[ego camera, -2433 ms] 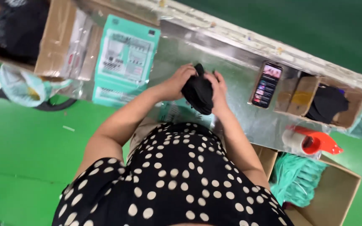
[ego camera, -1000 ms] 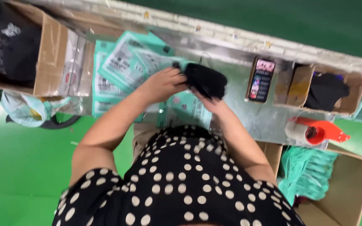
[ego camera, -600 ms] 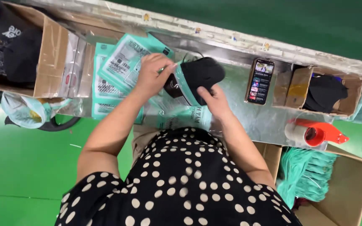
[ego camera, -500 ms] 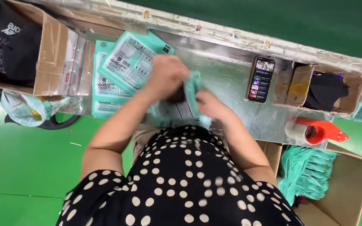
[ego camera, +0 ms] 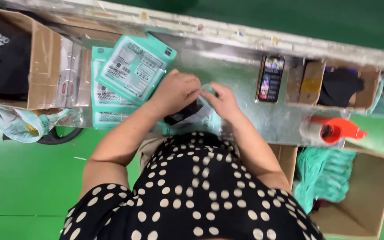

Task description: The recorder is packaging black face masks into green plastic pouches.

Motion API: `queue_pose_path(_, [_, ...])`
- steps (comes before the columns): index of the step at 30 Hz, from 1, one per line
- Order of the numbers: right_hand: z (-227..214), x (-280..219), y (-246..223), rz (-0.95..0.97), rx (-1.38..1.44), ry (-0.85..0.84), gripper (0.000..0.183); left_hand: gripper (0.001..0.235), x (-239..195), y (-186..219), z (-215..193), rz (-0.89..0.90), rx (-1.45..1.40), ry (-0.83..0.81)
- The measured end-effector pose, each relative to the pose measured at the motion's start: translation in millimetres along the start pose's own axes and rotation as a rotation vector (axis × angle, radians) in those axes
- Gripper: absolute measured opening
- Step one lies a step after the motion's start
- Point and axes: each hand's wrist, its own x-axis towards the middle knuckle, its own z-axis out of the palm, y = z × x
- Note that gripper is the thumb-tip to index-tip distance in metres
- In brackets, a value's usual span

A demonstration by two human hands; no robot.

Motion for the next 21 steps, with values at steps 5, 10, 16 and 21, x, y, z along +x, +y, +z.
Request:
queue_pose_path(5, [-6.2, -1.3, -2.4, -0.082, -0.167, 0.026, 0.009, 0.012, -2.0, 3.3, -0.8, 0.034, 0.015, 0.072])
queue_pose_path(10, [-19.8, -6.2, 0.4, -0.142, -0.400, 0.006, 0.013, 0.013, 0.8, -1.5, -3.7, -0.001, 0.000, 0.153])
queue_pose_path(16, [-66.8, -16.9, 52.0, -0.140, -0.435, 0.122, 0.015, 0.011, 28.9, -59.3, 5.9, -0.030, -0.089, 0.228])
queue_pose_path(21, [-73.1, -18.0, 17.8, 0.056, 0.656, 0.793, 0.029, 0.052, 110.5, -144.3, 16.5, -0.045, 0.129, 0.571])
